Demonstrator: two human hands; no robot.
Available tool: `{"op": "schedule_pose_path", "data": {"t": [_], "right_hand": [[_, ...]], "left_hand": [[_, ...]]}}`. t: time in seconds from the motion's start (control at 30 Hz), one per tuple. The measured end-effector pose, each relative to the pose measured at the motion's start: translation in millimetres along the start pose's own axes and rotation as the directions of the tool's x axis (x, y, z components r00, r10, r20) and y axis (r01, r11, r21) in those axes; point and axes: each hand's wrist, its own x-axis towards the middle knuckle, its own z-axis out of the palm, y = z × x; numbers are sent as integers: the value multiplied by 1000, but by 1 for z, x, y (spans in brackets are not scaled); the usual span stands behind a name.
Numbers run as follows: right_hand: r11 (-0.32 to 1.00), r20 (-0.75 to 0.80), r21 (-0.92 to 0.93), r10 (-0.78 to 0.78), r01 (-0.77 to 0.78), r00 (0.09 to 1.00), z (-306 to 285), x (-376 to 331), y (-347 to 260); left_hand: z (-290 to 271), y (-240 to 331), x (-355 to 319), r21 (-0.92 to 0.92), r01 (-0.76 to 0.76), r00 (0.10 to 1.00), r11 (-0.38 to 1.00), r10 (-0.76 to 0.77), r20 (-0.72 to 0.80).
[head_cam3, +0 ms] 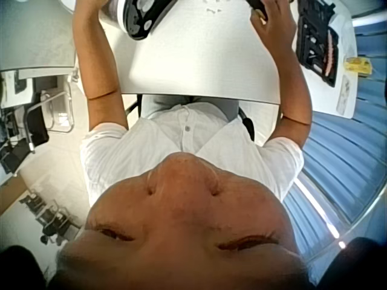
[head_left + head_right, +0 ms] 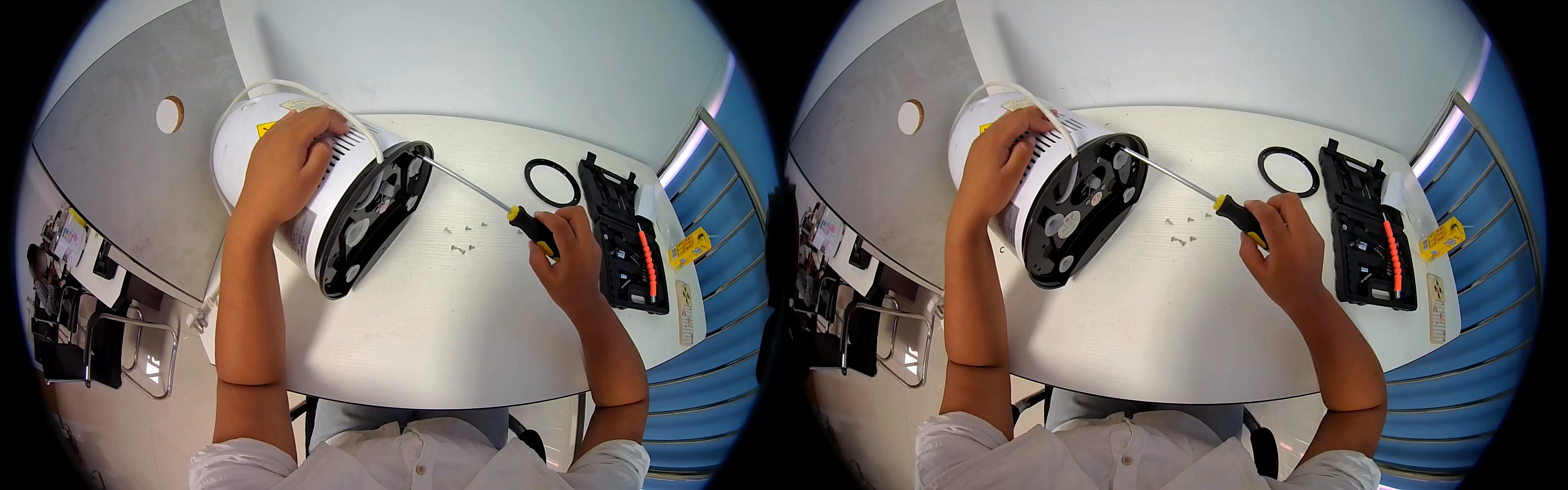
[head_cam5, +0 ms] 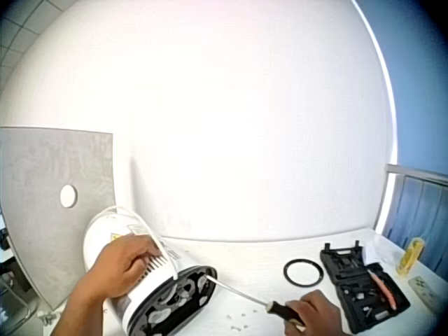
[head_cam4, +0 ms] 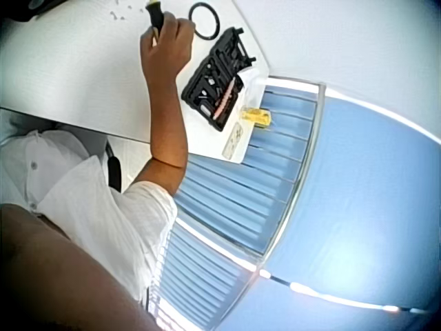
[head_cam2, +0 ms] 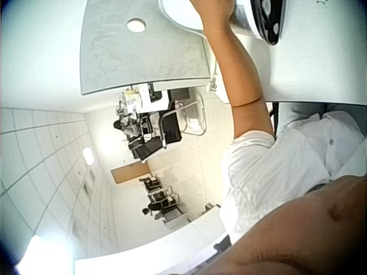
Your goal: The person uses a screwdriver to fasten screws into the base of a white cylindrical appliance. Screws are picked from the table and inserted into holes on the black base plate while the appliance is held steady.
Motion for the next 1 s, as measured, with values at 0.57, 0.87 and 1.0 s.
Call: {"op": "schedule_pose_path", "data": {"t": [0.57,0.87,1.0], "right_hand": [[1000,9,-7,-7,7,1000,-2,0,-1],[1000,2,-4,-10,10,1000,-1,0,-2],[1000,-2,0,-11,11,1000,-2,0,-2]], "left_hand": [[1,-1,0,-1,-16,1000,1000,16,-3],[0,-1,0,-8,-4,1000,1000,4,-4],[0,1,0,-6,16,1000,1000,-16,0]]}}
